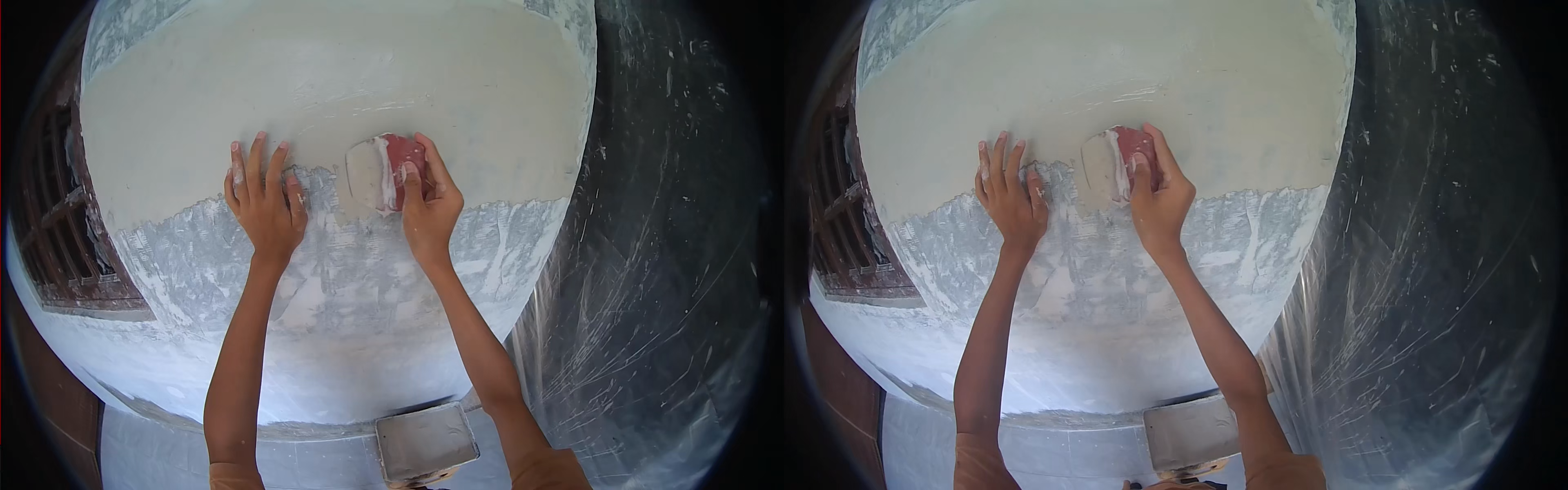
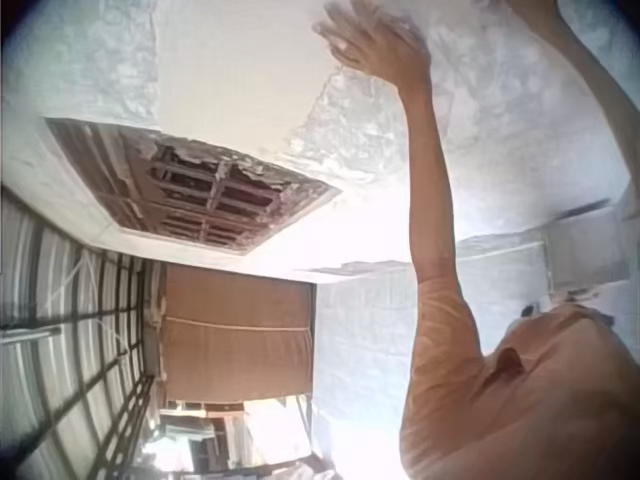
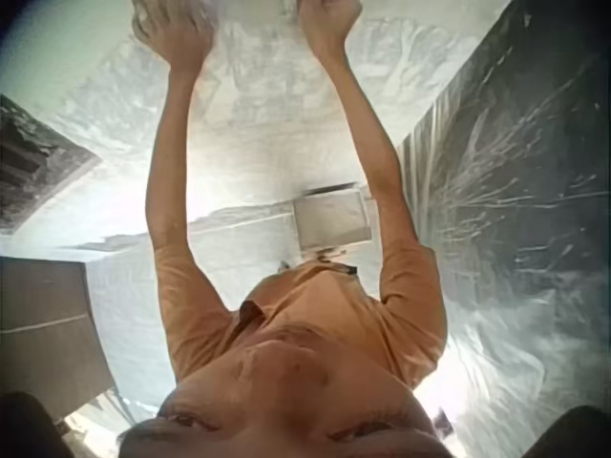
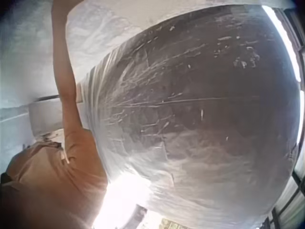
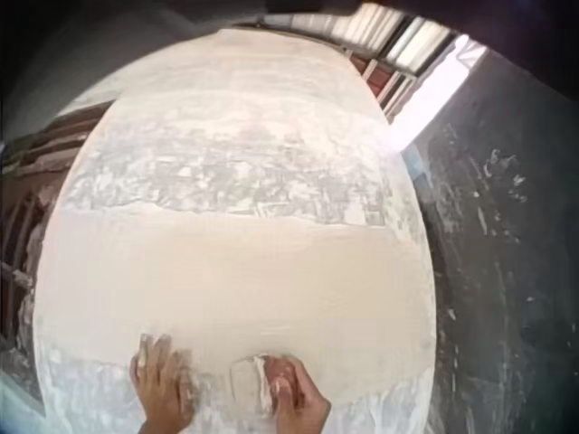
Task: The person applies and smooths wall putty onto a wall surface using a putty knife.
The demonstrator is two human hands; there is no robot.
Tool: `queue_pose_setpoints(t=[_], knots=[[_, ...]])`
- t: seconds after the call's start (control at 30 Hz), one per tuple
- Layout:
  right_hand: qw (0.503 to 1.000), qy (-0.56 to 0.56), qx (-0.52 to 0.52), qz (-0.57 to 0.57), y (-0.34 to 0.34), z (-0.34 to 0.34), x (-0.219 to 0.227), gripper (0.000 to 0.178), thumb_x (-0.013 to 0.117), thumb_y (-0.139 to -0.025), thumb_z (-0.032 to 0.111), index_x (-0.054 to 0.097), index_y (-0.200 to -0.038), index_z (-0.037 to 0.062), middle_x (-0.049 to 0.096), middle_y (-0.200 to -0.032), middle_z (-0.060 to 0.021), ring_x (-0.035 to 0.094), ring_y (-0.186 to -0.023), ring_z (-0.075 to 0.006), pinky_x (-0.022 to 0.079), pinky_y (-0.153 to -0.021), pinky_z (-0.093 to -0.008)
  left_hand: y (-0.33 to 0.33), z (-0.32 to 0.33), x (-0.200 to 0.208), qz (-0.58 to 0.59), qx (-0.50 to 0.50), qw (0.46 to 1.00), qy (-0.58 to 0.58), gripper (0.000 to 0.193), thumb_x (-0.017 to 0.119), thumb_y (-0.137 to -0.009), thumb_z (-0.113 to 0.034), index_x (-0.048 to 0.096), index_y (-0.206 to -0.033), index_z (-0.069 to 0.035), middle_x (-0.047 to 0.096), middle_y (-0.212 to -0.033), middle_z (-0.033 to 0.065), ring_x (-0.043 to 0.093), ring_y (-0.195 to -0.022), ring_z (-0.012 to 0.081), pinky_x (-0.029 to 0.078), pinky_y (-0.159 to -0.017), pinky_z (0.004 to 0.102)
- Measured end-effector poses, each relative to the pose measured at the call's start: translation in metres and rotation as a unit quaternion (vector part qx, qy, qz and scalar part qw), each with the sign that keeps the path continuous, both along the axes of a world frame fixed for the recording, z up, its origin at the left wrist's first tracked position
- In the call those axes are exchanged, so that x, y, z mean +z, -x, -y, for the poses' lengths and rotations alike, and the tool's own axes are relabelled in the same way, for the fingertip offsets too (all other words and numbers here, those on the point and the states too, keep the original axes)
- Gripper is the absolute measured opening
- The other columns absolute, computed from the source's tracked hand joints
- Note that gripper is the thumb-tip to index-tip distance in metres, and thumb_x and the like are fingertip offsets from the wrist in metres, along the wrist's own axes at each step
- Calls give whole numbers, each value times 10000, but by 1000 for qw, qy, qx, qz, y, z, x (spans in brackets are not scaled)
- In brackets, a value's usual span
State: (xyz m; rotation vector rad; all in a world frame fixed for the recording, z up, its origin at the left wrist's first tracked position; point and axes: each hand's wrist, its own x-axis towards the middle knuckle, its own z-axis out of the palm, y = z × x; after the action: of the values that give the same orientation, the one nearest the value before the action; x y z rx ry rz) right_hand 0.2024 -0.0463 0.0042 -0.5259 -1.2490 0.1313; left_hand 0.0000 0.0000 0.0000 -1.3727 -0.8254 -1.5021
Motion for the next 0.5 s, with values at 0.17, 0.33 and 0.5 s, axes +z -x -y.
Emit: queue_pose_setpoints(t=[0.17,0.33,0.5], knots=[[992,-46,-2,-118,-35,12,11,374,514,-965,17,520,-1338,-12,639,-1161,-131,612,-1014,-149,491,-883,-269,-10,6,-6,-17,28,999,12,384,435,-966,-223,522,-1330,-140,438,-1467,69,280,-1427,316,167,-1121,485],[999,-38,-10,33,11,9,14,354,549,-945,17,568,-1297,-17,669,-1100,-119,598,-982,-105,478,-847,-246,-6,3,0,-11,11,1000,1,382,436,-963,-219,525,-1324,-133,442,-1462,80,287,-1423,321,172,-1119,488],[990,-44,-26,-134,-31,20,25,360,513,-949,-13,547,-1307,-24,654,-1129,-141,641,-1006,-180,525,-899,-329,-3,3,-3,-22,24,999,3,395,442,-953,-198,509,-1335,-128,434,-1466,87,288,-1422,325,175,-1112,492]])
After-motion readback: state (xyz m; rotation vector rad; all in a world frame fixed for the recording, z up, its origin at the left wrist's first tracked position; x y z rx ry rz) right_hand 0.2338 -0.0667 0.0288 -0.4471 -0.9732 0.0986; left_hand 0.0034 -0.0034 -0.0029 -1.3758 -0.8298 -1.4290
